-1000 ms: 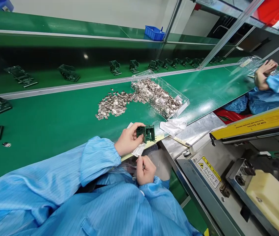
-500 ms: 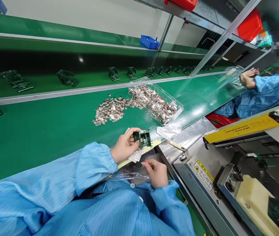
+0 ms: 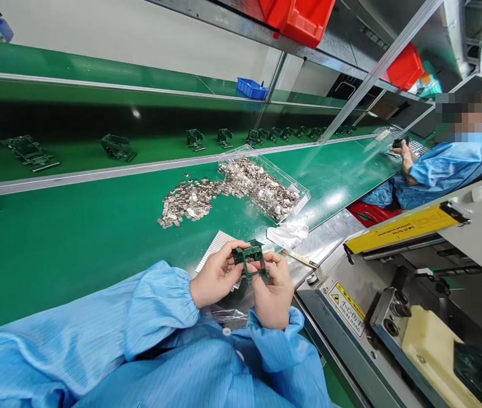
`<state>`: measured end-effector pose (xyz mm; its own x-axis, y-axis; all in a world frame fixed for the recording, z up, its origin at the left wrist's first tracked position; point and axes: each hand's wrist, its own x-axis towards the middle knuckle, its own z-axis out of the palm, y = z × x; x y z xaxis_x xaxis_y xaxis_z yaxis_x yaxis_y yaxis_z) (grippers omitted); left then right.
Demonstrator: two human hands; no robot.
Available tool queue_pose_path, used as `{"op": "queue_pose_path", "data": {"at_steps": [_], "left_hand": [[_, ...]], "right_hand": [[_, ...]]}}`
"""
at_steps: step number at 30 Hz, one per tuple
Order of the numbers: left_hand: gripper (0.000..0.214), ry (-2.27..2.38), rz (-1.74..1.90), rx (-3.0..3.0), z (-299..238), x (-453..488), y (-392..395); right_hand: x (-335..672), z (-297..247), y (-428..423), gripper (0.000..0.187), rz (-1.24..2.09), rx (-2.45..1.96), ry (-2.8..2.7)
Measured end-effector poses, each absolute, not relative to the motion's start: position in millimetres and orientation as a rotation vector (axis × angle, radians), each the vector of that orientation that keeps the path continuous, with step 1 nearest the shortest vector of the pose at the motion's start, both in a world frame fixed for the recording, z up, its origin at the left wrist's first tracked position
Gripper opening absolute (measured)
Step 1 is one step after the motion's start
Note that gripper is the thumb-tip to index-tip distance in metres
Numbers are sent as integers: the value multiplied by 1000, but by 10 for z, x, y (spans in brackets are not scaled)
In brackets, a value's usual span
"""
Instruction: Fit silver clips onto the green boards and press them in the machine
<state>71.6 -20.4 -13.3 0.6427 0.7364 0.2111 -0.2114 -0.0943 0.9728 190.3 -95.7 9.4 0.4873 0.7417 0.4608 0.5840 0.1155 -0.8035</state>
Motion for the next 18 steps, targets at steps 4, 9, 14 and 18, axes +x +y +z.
{"op": "queue_pose_path", "data": {"at_steps": [4,9,14,18], "left_hand": [[35,495,840,1556,-100,706,-238],[34,496,859,1572,-73,710,-309],[33,526,898,1533,-80,715,-397],[32,537,918,1550,-100,697,-430]], "right_hand": [[1866,99,-990,11,133,-1599,-1160],[1791,64,-1012,11,42,-1628,-1136],[1702,-18,-1012,12,33,-1590,-1051],[1682,-102,-998,17,282,-1482,-828]]}}
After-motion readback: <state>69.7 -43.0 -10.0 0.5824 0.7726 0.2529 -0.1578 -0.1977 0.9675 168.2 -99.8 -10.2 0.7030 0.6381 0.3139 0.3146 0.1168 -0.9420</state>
